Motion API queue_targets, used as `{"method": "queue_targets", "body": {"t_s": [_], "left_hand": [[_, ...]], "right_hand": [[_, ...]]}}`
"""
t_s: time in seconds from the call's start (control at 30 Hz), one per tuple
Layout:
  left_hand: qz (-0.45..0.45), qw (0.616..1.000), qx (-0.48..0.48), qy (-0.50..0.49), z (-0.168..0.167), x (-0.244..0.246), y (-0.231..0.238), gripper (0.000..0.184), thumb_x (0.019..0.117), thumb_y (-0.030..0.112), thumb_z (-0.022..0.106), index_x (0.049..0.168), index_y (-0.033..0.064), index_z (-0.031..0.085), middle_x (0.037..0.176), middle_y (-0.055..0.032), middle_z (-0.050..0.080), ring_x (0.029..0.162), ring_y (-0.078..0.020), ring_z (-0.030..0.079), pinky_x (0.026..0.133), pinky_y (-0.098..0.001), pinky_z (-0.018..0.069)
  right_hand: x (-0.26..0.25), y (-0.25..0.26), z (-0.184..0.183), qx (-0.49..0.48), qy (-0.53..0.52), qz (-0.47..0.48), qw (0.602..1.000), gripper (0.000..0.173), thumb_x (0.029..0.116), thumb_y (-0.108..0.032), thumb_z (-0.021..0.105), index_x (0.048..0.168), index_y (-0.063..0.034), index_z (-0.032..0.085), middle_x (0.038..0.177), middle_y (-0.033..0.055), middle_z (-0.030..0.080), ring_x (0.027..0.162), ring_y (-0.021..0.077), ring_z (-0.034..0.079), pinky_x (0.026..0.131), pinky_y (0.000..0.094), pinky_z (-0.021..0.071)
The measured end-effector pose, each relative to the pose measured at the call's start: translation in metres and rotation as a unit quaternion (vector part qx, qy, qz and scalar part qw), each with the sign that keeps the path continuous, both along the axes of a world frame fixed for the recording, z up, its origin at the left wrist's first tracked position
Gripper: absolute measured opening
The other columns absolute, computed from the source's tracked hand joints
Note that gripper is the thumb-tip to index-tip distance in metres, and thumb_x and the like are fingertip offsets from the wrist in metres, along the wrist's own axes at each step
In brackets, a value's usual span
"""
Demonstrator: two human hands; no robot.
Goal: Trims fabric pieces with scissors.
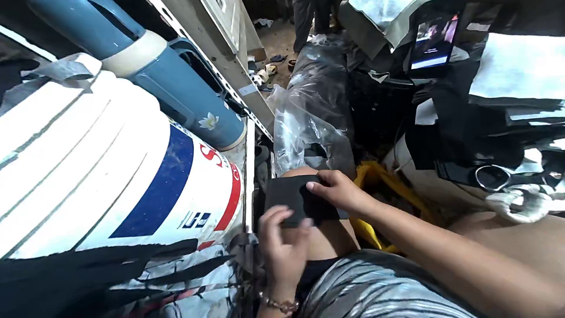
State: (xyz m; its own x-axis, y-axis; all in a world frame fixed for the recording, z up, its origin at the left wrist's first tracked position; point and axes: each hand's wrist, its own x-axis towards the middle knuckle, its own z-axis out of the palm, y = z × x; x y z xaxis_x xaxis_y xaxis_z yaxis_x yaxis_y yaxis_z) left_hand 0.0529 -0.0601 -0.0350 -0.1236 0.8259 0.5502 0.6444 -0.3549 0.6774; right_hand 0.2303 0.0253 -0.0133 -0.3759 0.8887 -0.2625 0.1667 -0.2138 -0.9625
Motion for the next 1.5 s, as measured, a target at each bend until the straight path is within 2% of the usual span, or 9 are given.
{"method": "queue_targets", "body": {"t_s": [0.07, 0.2, 0.37, 0.57, 0.67, 0.83, 1.13, 1.3, 1.5], "left_hand": [[-0.051, 0.994, -0.052, 0.080, 0.011, 0.015, 0.006, 0.068, 0.0805, 0.051, 0.079, 0.121, -0.0030, 0.068, 0.125, -0.0217, 0.065, 0.118, -0.0259, 0.063, 0.097, -0.0381, 0.0551], [0.008, 0.994, -0.100, 0.034, 0.027, 0.021, 0.017, 0.043, 0.0832, 0.007, 0.071, 0.123, -0.0095, 0.067, 0.115, -0.0213, 0.073, 0.105, -0.0187, 0.072, 0.094, -0.0305, 0.0566], [0.046, 0.928, -0.248, -0.276, 0.045, 0.016, 0.020, 0.021, 0.0998, 0.000, 0.056, 0.115, -0.0090, 0.068, 0.107, -0.0113, 0.072, 0.094, -0.0058, 0.068, 0.082, -0.0209, 0.0562], [0.038, 0.893, -0.279, -0.351, 0.052, 0.014, 0.019, 0.025, 0.1007, -0.001, 0.050, 0.119, -0.0075, 0.066, 0.112, -0.0104, 0.071, 0.098, -0.0091, 0.068, 0.082, -0.0248, 0.0572], [0.001, 0.924, -0.266, -0.274, 0.047, 0.011, 0.017, 0.027, 0.1016, 0.003, 0.049, 0.121, -0.0062, 0.067, 0.113, -0.0084, 0.072, 0.098, -0.0036, 0.067, 0.079, -0.0198, 0.0551], [-0.039, 0.963, -0.231, -0.131, 0.042, 0.006, 0.014, 0.034, 0.1012, 0.007, 0.048, 0.126, -0.0072, 0.066, 0.124, -0.0151, 0.070, 0.115, -0.0065, 0.065, 0.101, -0.0227, 0.0498], [0.002, 0.974, -0.214, -0.073, 0.053, 0.003, 0.014, 0.032, 0.1013, 0.009, 0.050, 0.123, -0.0069, 0.067, 0.115, -0.0148, 0.073, 0.104, -0.0033, 0.068, 0.093, -0.0186, 0.0522], [0.070, 0.982, -0.168, 0.055, 0.072, -0.010, 0.015, 0.032, 0.1025, 0.010, 0.050, 0.124, -0.0066, 0.068, 0.102, -0.0177, 0.074, 0.090, -0.0124, 0.071, 0.082, -0.0287, 0.0556], [0.009, 0.973, -0.194, 0.125, 0.076, 0.013, 0.006, 0.034, 0.1007, 0.007, 0.050, 0.127, -0.0043, 0.068, 0.102, -0.0180, 0.076, 0.087, -0.0224, 0.074, 0.080, -0.0384, 0.0586]], "right_hand": [[-0.007, -0.005, 0.006, -0.101, 0.126, -0.002, 0.987, 0.032, 0.1088, -0.027, 0.050, 0.108, -0.0004, 0.067, 0.088, 0.0078, 0.069, 0.079, 0.0136, 0.068, 0.076, 0.0327, 0.0584], [-0.010, -0.010, 0.020, -0.182, 0.226, 0.012, 0.957, 0.045, 0.1134, -0.029, 0.032, 0.108, 0.0008, 0.065, 0.092, 0.0040, 0.071, 0.085, 0.0109, 0.070, 0.081, 0.0287, 0.0584], [-0.014, -0.016, 0.013, -0.149, 0.197, -0.006, 0.969, 0.014, 0.1033, -0.009, 0.059, 0.110, 0.0026, 0.064, 0.094, 0.0050, 0.069, 0.084, 0.0099, 0.068, 0.080, 0.0264, 0.0579], [-0.035, -0.023, 0.001, -0.037, 0.102, -0.035, 0.994, 0.036, 0.0889, -0.025, 0.079, 0.108, 0.0003, 0.062, 0.087, 0.0038, 0.064, 0.077, 0.0099, 0.063, 0.074, 0.0279, 0.0545], [-0.040, -0.024, 0.002, -0.030, 0.076, -0.052, 0.995, 0.040, 0.0897, -0.030, 0.078, 0.110, 0.0005, 0.062, 0.091, 0.0056, 0.065, 0.080, 0.0118, 0.064, 0.076, 0.0303, 0.0549], [-0.038, -0.025, 0.006, -0.091, 0.125, -0.104, 0.983, 0.016, 0.0994, -0.013, 0.065, 0.103, 0.0023, 0.062, 0.086, 0.0077, 0.066, 0.074, 0.0124, 0.067, 0.072, 0.0294, 0.0584], [-0.038, -0.026, 0.014, -0.113, 0.156, -0.101, 0.976, 0.012, 0.1010, -0.007, 0.061, 0.105, 0.0034, 0.065, 0.088, 0.0085, 0.068, 0.077, 0.0128, 0.069, 0.073, 0.0294, 0.0600], [-0.028, -0.024, 0.030, -0.109, 0.166, -0.133, 0.971, 0.009, 0.0979, -0.004, 0.066, 0.091, -0.0005, 0.061, 0.077, 0.0050, 0.064, 0.066, 0.0099, 0.064, 0.065, 0.0251, 0.0562], [-0.031, -0.023, 0.031, -0.093, 0.184, -0.139, 0.969, 0.008, 0.0956, -0.002, 0.067, 0.092, 0.0015, 0.062, 0.077, 0.0049, 0.064, 0.066, 0.0095, 0.065, 0.066, 0.0250, 0.0573]]}}
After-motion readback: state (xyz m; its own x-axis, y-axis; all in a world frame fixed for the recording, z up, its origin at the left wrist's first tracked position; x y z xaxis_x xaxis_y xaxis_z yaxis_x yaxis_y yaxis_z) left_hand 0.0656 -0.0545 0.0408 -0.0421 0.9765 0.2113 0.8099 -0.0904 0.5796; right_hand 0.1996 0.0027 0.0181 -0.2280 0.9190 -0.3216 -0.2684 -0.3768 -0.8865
